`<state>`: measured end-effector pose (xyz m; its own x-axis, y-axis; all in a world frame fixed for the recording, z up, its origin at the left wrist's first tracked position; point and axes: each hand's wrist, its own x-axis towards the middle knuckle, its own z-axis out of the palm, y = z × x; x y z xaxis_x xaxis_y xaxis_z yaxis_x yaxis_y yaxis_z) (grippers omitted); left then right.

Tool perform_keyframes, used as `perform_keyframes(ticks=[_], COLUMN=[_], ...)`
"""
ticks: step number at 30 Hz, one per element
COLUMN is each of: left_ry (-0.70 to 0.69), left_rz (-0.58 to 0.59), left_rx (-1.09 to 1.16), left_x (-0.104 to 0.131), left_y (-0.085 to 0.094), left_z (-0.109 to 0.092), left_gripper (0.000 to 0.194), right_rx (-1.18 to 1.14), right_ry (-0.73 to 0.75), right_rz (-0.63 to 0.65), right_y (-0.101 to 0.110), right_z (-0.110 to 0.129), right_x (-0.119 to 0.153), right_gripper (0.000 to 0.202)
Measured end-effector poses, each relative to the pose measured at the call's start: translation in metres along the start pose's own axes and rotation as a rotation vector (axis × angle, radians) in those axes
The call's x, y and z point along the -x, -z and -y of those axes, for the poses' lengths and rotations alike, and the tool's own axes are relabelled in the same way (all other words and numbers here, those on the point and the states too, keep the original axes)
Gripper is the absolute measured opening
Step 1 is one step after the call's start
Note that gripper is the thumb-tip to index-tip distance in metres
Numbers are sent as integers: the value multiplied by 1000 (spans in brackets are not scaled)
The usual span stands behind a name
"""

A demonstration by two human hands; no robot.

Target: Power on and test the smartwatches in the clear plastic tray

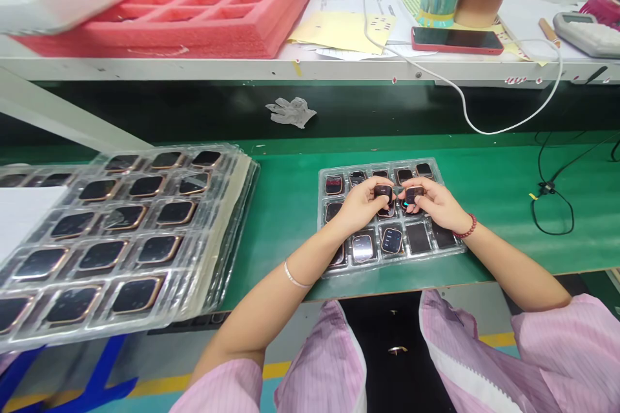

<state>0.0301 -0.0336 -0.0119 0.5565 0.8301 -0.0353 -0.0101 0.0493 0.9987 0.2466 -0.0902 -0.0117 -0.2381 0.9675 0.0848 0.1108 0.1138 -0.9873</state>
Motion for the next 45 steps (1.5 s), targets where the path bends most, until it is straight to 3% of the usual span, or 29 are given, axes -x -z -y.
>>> perform_keyframes(ticks=[4,10,15,20,26,33,42,45], left_ry=[-32,-9,-4,4,-4,22,5,-6], left_rz=[-16,6,-14,-15,-15,0,-10,3], left_rx=[-14,26,5,-11,16,33,-16,-5], left_x=[1,1,1,1,1,0,1,1], left_y=[-1,-1,-1,0,0,1,-1,-1], left_z=[-2,-3,-2,-1,-1,1,-3,-2], left_gripper=[41,31,50,40,50,35,42,35], right_rx=[5,-7,-40,-38,-27,-30,-26,-31], right_ry=[24,-4,-13,-24,-24,-18,-12,-17], right_rz=[4,0,-5,-8,-2,-1,5,3], right_y=[-1,0,0,-1,-1,-1,-1,-1], right_z=[1,0,1,4,3,2,1,1], right_x=[0,0,-1,0,0,0,0,0], right_gripper=[40,35,37,40,41,41,41,41])
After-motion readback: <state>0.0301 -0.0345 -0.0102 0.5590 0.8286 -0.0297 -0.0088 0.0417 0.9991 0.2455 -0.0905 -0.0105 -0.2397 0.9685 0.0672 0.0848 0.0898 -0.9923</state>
